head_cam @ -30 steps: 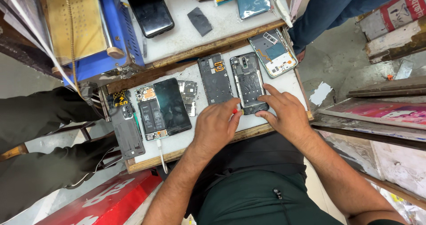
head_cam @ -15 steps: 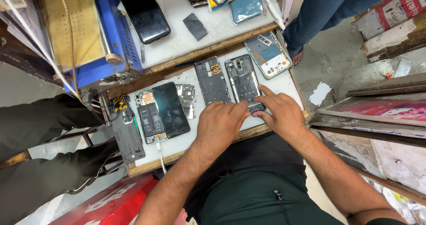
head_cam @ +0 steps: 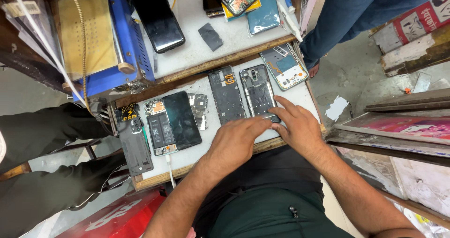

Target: The person disassembles a smartphone by removing the back cover and prying internal components with a screwdriver. They then connect a charging cable to another phone and press the screen to test its response.

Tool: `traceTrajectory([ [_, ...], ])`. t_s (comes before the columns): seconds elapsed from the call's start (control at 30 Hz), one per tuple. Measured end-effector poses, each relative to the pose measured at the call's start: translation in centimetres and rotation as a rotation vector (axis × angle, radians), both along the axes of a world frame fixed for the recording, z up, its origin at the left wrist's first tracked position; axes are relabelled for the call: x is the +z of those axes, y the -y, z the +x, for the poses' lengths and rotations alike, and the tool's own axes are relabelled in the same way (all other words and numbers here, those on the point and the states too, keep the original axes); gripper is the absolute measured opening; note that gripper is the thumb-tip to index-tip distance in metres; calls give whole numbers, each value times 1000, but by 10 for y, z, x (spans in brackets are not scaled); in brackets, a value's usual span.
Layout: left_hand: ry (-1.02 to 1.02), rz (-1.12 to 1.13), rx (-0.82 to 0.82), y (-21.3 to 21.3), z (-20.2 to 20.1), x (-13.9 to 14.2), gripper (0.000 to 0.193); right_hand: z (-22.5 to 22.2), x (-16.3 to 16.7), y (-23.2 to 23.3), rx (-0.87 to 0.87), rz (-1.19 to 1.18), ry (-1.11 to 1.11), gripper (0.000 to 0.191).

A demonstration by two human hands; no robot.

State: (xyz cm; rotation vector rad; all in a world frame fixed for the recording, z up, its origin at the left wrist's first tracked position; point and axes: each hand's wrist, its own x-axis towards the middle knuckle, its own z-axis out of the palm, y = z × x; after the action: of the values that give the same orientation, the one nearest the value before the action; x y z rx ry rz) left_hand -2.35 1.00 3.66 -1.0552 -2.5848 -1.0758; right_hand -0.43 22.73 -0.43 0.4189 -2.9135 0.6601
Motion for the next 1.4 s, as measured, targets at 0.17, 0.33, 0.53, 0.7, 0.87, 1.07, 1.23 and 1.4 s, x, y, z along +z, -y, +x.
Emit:
traceTrajectory([
  [0.17,81,-171,54,-1,-1,4,16,0,9,1,19,-89,4,47],
  [0.33,50,-154,89,-2,-3,9,10,7,14,4,26,-169,-22,39],
  [0.53,95,81,-44,4,-4,13,34,22,4,13,-39,-270,-23,29],
  [0.7,75,4,6,3,-6,9,28,21,1,13,-34,-221,7,29],
  [0.87,94,-185,40,-1,-3,7,18,23,1,19,-37,-164,-2,30],
  [1.07,59,-100,49,-1,-7,7,31,22,3,26,-63,-151,-25,32],
  [1.23,75,90,-80,6,-6,3,38,21,4,29,-83,-158,-7,31],
  [1.4,98,-90,62,3,-4,1,14,19,4,30,-84,-151,-24,28],
])
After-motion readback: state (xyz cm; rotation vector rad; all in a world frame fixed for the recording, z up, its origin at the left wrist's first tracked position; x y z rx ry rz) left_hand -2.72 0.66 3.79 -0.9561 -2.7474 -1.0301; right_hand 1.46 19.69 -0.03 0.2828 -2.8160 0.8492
